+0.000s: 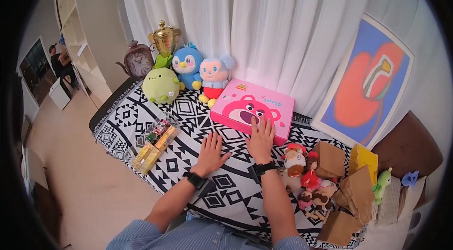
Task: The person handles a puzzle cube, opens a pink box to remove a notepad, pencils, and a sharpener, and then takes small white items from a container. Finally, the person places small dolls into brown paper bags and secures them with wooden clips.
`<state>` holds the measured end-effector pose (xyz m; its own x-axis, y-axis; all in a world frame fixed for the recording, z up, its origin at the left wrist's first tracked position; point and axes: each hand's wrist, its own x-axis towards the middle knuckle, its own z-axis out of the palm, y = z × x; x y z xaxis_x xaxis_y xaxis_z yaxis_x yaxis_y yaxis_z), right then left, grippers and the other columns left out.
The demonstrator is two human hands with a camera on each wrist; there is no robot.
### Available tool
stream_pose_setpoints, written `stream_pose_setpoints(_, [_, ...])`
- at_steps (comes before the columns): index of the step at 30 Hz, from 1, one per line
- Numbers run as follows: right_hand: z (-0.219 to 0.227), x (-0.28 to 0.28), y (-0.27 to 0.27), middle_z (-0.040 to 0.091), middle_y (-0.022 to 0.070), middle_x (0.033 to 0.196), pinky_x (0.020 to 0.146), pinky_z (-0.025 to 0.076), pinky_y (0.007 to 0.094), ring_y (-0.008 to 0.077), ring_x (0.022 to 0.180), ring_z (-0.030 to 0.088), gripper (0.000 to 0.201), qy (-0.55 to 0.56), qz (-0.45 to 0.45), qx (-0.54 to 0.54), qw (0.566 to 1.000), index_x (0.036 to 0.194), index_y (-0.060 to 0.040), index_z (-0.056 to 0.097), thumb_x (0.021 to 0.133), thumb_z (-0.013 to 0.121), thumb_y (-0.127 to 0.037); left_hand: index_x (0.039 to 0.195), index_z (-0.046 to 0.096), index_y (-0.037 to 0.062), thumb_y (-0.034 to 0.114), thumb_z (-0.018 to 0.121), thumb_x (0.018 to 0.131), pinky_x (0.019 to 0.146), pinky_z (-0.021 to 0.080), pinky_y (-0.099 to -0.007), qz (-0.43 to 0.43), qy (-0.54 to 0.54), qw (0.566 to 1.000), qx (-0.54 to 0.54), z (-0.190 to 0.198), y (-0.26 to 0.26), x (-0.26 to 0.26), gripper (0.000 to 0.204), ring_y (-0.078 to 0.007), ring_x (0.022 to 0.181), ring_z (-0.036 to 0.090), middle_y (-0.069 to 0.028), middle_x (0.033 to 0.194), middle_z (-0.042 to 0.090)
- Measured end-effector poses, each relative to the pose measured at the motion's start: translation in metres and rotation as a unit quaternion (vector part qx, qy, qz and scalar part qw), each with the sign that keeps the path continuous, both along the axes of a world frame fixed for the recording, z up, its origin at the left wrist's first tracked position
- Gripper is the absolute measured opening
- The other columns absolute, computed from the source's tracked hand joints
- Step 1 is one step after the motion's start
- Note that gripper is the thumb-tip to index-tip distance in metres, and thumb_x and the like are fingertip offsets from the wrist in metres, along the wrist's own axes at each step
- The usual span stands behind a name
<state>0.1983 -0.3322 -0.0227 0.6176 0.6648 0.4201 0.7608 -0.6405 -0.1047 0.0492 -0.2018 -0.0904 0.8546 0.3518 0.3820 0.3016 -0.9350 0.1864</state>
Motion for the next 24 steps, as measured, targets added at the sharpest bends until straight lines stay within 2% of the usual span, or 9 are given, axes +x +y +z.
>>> stream_pose_setpoints(8, [0.006,0.003,-0.023,0.029,0.0253,0.146,0.111,0.020,0.0503,0.0422,0.136,0.026,0.079,0.044,0.041,0.019,0.998,0.141,-0.0048,0.035,0.076,0.071,-0.033,0.138,0.035,-0.0053,0.045,0.054,0.089,0.112,0.016,-0.0516,-0.110,0.073,0.991,-0.019,0.033,-0.048,-0.084,0.074,-0.0425,0.137,0.023,-0.0266,0.147,0.027])
stream_pose_setpoints(10, [0.020,-0.004,-0.042,0.036,0.0265,0.141,0.110,0.026,0.0488,0.0438,0.132,0.030,0.076,0.155,0.112,0.067,0.979,0.138,-0.0017,0.038,0.078,0.069,-0.034,0.139,0.034,-0.0055,0.045,0.054,0.088,0.112,0.016,-0.0517,-0.135,0.088,0.987,-0.016,0.039,-0.060,-0.096,0.074,-0.0431,0.137,0.023,-0.0273,0.147,0.026])
stream_pose_setpoints(13, [0.068,-0.016,-0.092,0.043,0.0259,0.134,0.106,0.031,0.0481,0.0441,0.128,0.036,0.069,0.224,0.095,0.088,0.966,0.134,0.0008,0.041,0.080,0.068,-0.032,0.138,0.035,-0.0052,0.046,0.055,0.088,0.111,0.018,-0.0521,-0.147,0.119,0.982,0.014,0.052,-0.065,-0.104,0.075,-0.0445,0.137,0.023,-0.0287,0.146,0.026])
stream_pose_setpoints(14, [0.064,-0.019,-0.106,0.047,0.0231,0.129,0.103,0.033,0.0496,0.0433,0.124,0.039,0.067,0.103,0.039,0.082,0.990,0.130,0.0005,0.044,0.078,0.071,-0.030,0.138,0.036,-0.0046,0.046,0.057,0.087,0.111,0.019,-0.0528,-0.150,0.154,0.976,-0.022,0.060,-0.063,-0.102,0.075,-0.0454,0.136,0.024,-0.0294,0.145,0.027])
stream_pose_setpoints(17, [0.073,-0.030,-0.141,0.048,0.0229,0.127,0.102,0.034,0.0498,0.0437,0.123,0.040,0.070,0.116,-0.105,0.005,0.988,0.130,0.0003,0.044,0.074,0.075,-0.030,0.133,0.043,-0.0036,0.040,0.063,0.084,0.107,0.029,-0.0493,-0.165,0.179,0.968,-0.064,0.086,-0.058,-0.082,0.068,-0.0434,0.130,0.035,-0.0282,0.139,0.038])
stream_pose_setpoints(19, [0.048,-0.030,-0.152,0.047,0.0239,0.128,0.102,0.034,0.0485,0.0446,0.122,0.041,0.079,0.117,-0.145,-0.004,0.982,0.132,-0.0005,0.042,0.068,0.078,-0.031,0.128,0.048,-0.0038,0.034,0.067,0.083,0.103,0.036,-0.0426,-0.233,0.118,0.924,-0.280,0.099,-0.062,-0.059,0.061,-0.0390,0.124,0.044,-0.0255,0.133,0.046])
stream_pose_setpoints(21, [0.031,-0.027,-0.153,0.046,0.0232,0.128,0.096,0.037,0.0481,0.0410,0.114,0.046,0.082,0.019,-0.152,-0.025,0.988,0.134,-0.0018,0.040,0.068,0.078,-0.032,0.118,0.056,-0.0036,0.029,0.065,0.085,0.097,0.042,-0.0394,-0.300,0.052,0.914,-0.269,0.104,-0.071,-0.033,0.047,-0.0383,0.115,0.051,-0.0238,0.124,0.054])
stream_pose_setpoints(23, [0.026,-0.029,-0.152,0.046,0.0241,0.126,0.096,0.038,0.0444,0.0393,0.112,0.049,0.086,0.112,-0.130,0.026,0.985,0.137,-0.0006,0.033,0.070,0.077,-0.029,0.114,0.059,-0.0028,0.023,0.064,0.087,0.091,0.046,-0.0356,-0.344,0.020,0.840,-0.420,0.098,-0.078,-0.004,0.038,-0.0314,0.108,0.057,-0.0208,0.118,0.058])
stream_pose_setpoints(24, [0.026,-0.031,-0.152,0.048,0.0239,0.125,0.097,0.038,0.0439,0.0381,0.113,0.049,0.080,0.095,-0.112,0.050,0.988,0.135,-0.0001,0.037,0.071,0.076,-0.028,0.112,0.061,0.0002,0.019,0.059,0.091,0.083,0.049,-0.0297,-0.342,0.043,0.788,-0.510,0.090,-0.078,0.009,0.029,-0.0205,0.096,0.063,-0.0146,0.108,0.063])
